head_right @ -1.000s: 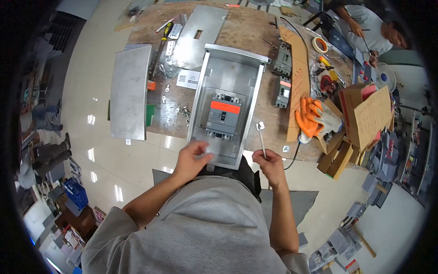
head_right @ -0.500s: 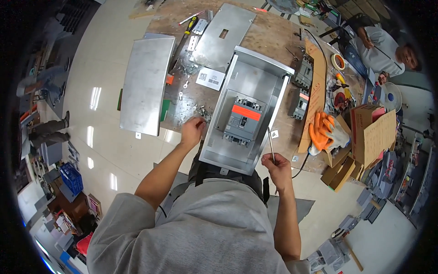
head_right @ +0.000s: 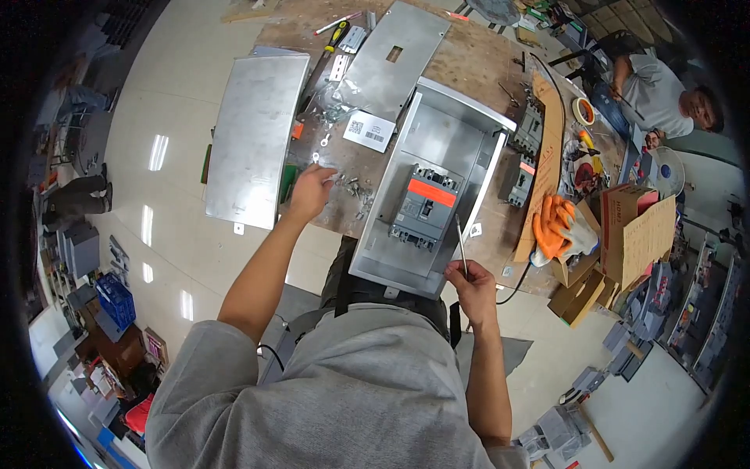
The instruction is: Assembling and inspecting a metal electrical enclosure on a workbench.
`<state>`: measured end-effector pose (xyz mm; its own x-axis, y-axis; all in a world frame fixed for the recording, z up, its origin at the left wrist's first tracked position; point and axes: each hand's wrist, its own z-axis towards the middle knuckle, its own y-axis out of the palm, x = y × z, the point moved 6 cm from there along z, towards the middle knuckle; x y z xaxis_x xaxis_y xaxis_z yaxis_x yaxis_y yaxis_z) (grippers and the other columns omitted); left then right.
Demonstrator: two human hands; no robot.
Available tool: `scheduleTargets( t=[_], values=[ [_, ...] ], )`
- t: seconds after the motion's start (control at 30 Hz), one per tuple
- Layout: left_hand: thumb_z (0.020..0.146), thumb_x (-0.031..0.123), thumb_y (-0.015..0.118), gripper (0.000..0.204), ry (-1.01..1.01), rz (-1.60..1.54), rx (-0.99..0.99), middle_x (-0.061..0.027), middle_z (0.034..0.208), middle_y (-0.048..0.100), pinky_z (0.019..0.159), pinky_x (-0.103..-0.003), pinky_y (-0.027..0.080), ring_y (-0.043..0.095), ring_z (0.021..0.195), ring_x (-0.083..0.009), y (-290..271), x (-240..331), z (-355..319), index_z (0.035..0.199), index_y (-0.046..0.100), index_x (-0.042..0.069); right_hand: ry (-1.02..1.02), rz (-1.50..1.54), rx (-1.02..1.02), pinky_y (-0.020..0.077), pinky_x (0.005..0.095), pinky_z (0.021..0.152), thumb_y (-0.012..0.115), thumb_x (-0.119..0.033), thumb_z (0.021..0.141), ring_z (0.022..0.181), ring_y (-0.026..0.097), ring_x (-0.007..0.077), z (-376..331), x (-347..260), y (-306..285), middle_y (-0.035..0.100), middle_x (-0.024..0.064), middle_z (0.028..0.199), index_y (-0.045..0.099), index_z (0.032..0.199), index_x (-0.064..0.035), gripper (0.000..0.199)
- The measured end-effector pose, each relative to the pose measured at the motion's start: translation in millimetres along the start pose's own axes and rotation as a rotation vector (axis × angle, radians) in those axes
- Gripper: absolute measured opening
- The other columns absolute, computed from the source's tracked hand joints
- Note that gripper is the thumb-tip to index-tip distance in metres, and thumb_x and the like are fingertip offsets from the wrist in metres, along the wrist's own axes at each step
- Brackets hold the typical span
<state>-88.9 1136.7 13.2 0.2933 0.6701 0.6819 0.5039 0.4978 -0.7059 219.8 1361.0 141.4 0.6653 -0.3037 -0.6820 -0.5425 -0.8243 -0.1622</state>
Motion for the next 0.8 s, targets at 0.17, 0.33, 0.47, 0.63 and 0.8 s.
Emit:
scheduleTargets(
  t=[0.17,0.33,0.47,0.63,0.8],
  values=[
    [0.082,0.009,0.062,0.021,0.285,0.157,-0.122,-0.0149,0.095,0.062,0.079,-0.039,0.05,0.062,0.086,-0.033,17.0,17.4,20.1,0.102,0.068,0.006,-0.007,0.0,0.001,0.0459,0.0208,0.071,0.066,-0.003,0.085,0.075,0.057,0.0068,-2.9,-1.8,6.1,0.065,0.0014,0.082,0.066,0.094,0.0021,0.01],
    [0.082,0.011,0.063,0.016,0.075,0.146,-0.141,-0.0165,0.089,0.064,0.077,-0.042,0.05,0.062,0.084,-0.0356,18.8,8.7,28.1,0.095,0.068,0.004,-0.029,0.013,0.024,0.0456,0.0206,0.071,0.066,-0.003,0.086,0.075,0.057,0.0064,-10.5,0.2,2.4,0.065,0.0007,0.082,0.066,0.094,0.0019,0.01],
    [0.081,0.011,0.063,0.013,0.055,0.046,-0.31,-0.018,0.087,0.065,0.076,-0.043,0.05,0.062,0.083,-0.0377,27.0,24.5,33.0,0.091,0.066,0.003,-0.005,-0.003,0.032,0.0448,0.0204,0.07,0.066,-0.004,0.086,0.075,0.056,0.0061,-11.3,4.8,1.7,0.065,0.0005,0.082,0.066,0.094,0.0016,0.01],
    [0.079,0.009,0.063,0.013,0.102,0.217,-0.507,-0.0186,0.088,0.066,0.075,-0.044,0.05,0.063,0.083,-0.0384,36.8,41.8,43.6,0.09,0.064,0.002,-0.044,0.025,0.014,0.044,0.0202,0.069,0.067,-0.005,0.085,0.074,0.056,0.006,-9.8,-2.9,11.0,0.065,0.0004,0.081,0.067,0.093,0.0012,0.01],
    [0.079,0.009,0.062,0.015,0.242,0.267,-0.502,-0.0184,0.091,0.065,0.077,-0.044,0.05,0.062,0.087,-0.0379,43.5,36.4,44.9,0.093,0.064,0.003,-0.036,-0.012,0.02,0.0437,0.0201,0.068,0.068,-0.007,0.085,0.073,0.055,0.0052,-9.7,-8.7,15.0,0.064,-0.0003,0.079,0.067,0.092,0.0012,0.011]
  ],
)
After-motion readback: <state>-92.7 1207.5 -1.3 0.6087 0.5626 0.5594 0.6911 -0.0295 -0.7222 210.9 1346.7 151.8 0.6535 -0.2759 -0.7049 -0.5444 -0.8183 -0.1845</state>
